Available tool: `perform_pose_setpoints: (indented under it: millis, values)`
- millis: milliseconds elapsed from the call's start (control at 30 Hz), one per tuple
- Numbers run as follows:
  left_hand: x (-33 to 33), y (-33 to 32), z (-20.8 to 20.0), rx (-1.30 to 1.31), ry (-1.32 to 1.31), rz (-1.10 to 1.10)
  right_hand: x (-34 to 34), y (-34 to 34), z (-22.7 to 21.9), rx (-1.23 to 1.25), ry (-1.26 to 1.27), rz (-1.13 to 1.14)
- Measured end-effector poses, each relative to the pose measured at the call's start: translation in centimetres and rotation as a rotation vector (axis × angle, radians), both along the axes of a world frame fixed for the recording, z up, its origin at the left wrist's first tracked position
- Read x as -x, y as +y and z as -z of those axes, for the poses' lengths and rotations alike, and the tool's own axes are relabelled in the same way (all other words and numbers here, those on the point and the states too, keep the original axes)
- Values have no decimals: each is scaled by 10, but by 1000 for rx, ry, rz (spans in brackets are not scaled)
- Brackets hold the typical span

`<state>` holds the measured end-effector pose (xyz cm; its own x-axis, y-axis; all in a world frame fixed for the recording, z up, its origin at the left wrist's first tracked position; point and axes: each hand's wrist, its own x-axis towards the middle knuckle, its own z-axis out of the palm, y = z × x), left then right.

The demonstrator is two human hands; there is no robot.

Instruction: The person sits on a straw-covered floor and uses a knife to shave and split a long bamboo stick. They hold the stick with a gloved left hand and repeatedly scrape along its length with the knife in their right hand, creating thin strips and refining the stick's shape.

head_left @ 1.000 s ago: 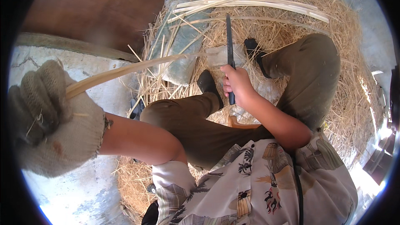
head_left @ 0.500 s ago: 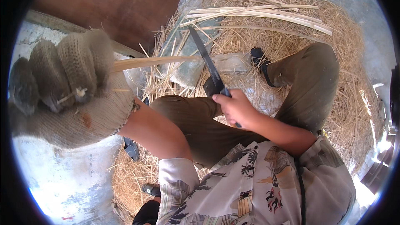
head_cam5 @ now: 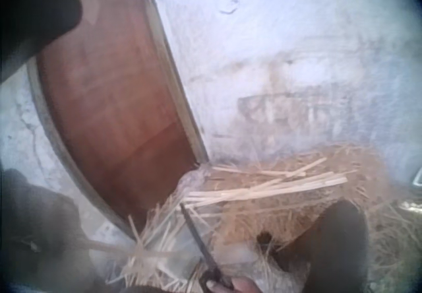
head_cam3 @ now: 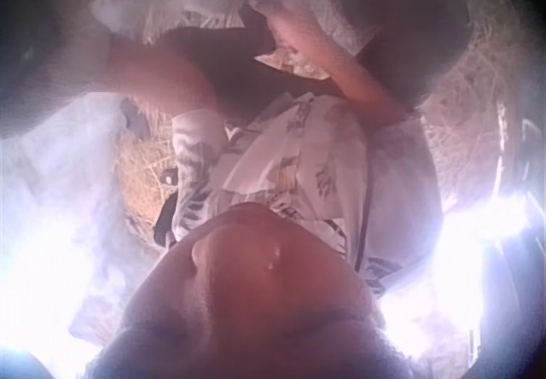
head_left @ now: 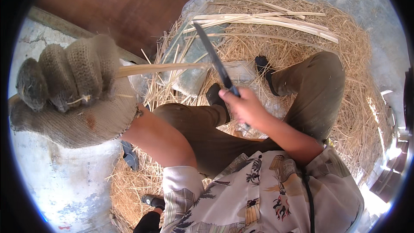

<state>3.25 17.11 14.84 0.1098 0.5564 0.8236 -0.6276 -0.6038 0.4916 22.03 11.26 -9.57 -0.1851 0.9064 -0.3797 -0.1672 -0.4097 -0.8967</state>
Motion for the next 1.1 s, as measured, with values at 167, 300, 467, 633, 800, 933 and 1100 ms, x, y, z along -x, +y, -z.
perform_pose_setpoints:
  millis: [167, 300, 467, 633, 800, 933, 1100]
  values:
    - [7, 5, 5, -32, 12, -3, -33, -2, -51, -397, 312, 431]
    - [72, 11, 0, 12, -104, -219, 5, -6, -27, -392, 452, 455]
    - [21, 5, 2, -42, 88, 59, 4, -7, -22, 60, 203, 12]
    - [16, -2, 9, -98, 26, -20, -11, -9, -55, -514, 372, 480]
    - [61, 10, 17, -113, -145, 347, -5, -3, -16, 191, 265, -46]
    - [28, -4, 19, -48, -162, 372, -25, 8, -36, -149, -75, 135]
    - [4, 0, 17, -20, -160, 210, -14, -14, -48, -584, 338, 612]
